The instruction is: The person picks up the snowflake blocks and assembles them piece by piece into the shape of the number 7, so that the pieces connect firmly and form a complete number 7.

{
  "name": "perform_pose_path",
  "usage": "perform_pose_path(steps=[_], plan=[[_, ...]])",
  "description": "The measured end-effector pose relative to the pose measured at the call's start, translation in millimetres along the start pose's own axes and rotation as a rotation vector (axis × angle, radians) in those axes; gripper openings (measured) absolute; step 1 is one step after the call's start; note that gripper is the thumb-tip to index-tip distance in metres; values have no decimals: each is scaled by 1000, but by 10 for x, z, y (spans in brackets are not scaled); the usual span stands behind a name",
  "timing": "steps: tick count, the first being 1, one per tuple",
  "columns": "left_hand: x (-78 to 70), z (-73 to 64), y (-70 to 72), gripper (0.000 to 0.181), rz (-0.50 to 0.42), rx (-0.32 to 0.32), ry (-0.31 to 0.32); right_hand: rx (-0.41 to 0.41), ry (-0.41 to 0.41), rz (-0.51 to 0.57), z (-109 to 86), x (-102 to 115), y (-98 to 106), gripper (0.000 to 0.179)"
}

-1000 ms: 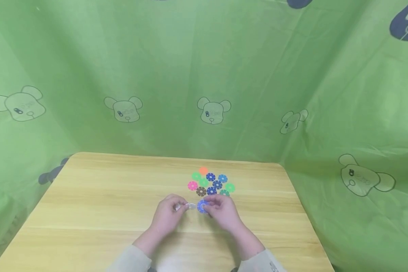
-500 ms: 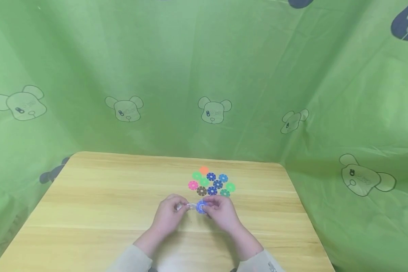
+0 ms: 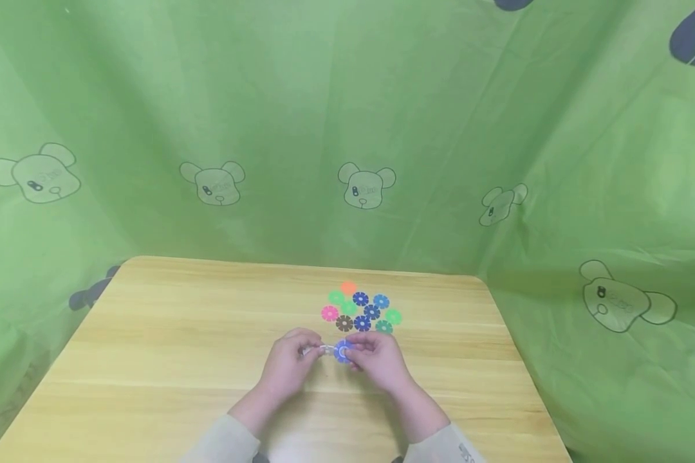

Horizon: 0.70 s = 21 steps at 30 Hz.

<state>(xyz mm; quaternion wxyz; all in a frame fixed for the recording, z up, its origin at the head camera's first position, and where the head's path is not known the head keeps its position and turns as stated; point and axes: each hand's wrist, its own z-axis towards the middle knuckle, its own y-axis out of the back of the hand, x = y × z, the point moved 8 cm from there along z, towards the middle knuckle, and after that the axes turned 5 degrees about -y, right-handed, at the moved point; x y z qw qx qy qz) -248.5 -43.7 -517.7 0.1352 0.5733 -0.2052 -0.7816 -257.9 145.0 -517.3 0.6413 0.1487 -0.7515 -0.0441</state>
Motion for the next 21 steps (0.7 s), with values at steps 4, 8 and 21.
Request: perform_pose_path(steps=[4, 8, 21], plan=[[-13, 13, -14, 7, -5, 24, -10, 32, -15, 50, 3, -4, -15, 30], [-38, 18, -29, 4, -10, 47, -41, 65, -12, 74, 2, 11, -33, 30], [-90, -24, -48, 9, -15, 98, -72, 108, -28, 64, 2, -2, -20, 23]])
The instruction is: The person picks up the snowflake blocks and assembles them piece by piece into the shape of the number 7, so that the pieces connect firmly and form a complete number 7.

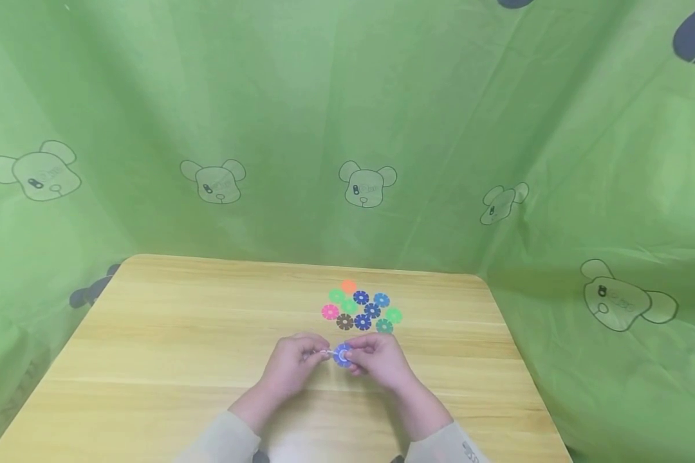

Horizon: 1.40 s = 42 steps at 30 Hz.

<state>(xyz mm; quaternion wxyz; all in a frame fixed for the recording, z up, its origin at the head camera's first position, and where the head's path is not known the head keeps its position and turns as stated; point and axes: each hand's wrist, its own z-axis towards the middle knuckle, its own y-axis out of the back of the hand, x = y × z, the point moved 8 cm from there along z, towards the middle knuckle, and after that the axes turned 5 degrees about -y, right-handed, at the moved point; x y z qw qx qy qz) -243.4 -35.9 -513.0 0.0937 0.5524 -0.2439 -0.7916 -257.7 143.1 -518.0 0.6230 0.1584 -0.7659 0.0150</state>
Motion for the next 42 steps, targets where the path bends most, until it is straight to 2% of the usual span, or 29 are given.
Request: perform_pose_path(steps=[17, 32, 39, 42], plan=[[-27, -58, -51, 7, -32, -44, -14, 25, 2, 20, -3, -32, 16, 22], [-79, -66, -17, 6, -21, -37, -47, 40, -47, 107, -1, -79, -42, 24], [-158, -62, 75, 5, -1, -72, -84, 49, -34, 121, 19, 1, -102, 24], [-150, -51, 61, 5, -7, -53, -81, 33, -43, 122, 16, -3, -83, 23]])
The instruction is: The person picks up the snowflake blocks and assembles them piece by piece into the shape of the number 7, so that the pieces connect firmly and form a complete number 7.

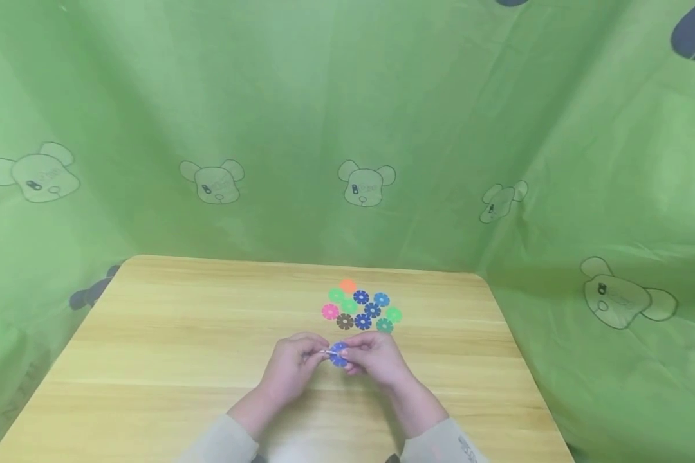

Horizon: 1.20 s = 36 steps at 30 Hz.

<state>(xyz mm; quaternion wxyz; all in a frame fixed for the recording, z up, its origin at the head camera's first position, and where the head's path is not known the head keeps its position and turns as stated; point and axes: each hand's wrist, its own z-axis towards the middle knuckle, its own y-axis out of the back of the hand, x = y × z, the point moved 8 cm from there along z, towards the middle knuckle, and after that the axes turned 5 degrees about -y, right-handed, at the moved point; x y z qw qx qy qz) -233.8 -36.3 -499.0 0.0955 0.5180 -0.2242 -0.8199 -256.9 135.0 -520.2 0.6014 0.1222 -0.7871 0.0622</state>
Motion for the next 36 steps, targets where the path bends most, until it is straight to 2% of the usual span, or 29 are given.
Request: perform_pose_path(steps=[6, 13, 19, 21, 26, 30, 33, 36], plan=[[22, 15, -48, 5, 34, 42, 11, -7, -11, -10, -35, -1, 35, 23], [-19, 33, -59, 12, 116, 23, -11, -18, -9, -4, -40, 5, 44, 24], [-6, 34, -69, 11, 111, 14, 9, -27, 1, -24, -35, -2, 67, 24], [4, 35, -69, 9, 104, 13, 16, -58, 1, -51, -31, -19, 113, 24], [56, 30, -52, 7, 87, 10, 55, -223, -21, -124, 14, -71, 403, 25], [84, 20, -24, 6, 76, 1, 72, -330, -48, -120, 93, -152, 718, 28], [104, 12, -14, 6, 71, -2, 75, -384, -73, -99, 152, -250, 929, 30], [126, -2, -2, 6, 71, -4, 78, -413, -89, -124, 212, -321, 1060, 30]])
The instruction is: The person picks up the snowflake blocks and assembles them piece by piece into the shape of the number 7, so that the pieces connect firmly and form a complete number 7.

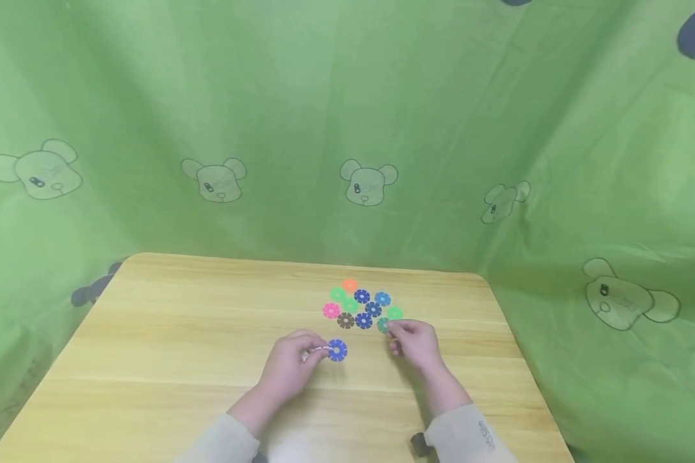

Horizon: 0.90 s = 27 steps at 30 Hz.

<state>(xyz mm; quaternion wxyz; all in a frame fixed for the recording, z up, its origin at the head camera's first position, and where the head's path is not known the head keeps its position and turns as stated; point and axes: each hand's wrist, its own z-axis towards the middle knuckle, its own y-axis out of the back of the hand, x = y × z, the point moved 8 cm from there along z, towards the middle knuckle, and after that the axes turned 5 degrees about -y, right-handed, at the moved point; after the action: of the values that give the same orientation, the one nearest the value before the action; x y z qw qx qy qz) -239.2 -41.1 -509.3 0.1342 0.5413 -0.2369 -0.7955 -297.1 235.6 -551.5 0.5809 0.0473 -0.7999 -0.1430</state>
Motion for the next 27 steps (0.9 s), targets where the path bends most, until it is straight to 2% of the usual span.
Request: perform_pose_path(steps=[6, 9, 13, 17, 21, 27], plan=[[33, -24, 8, 6, 1, 2, 8, -19, -21, -74, 136, -152, 48, 29], [47, -36, 22, 6, 1, -3, 12, -33, -5, -175, 203, -184, 50, 32], [50, -42, 24, 5, -8, -2, 7, -78, 32, -404, 297, -166, 60, 39], [48, -46, 28, 5, -12, -5, -6, -95, 20, -575, 380, -144, 26, 46], [62, -49, 25, 5, -22, -1, -1, -107, -2, -684, 432, -125, -8, 47], [78, -44, 45, 5, -31, -4, 6, -128, -3, -789, 481, -91, -55, 41]])
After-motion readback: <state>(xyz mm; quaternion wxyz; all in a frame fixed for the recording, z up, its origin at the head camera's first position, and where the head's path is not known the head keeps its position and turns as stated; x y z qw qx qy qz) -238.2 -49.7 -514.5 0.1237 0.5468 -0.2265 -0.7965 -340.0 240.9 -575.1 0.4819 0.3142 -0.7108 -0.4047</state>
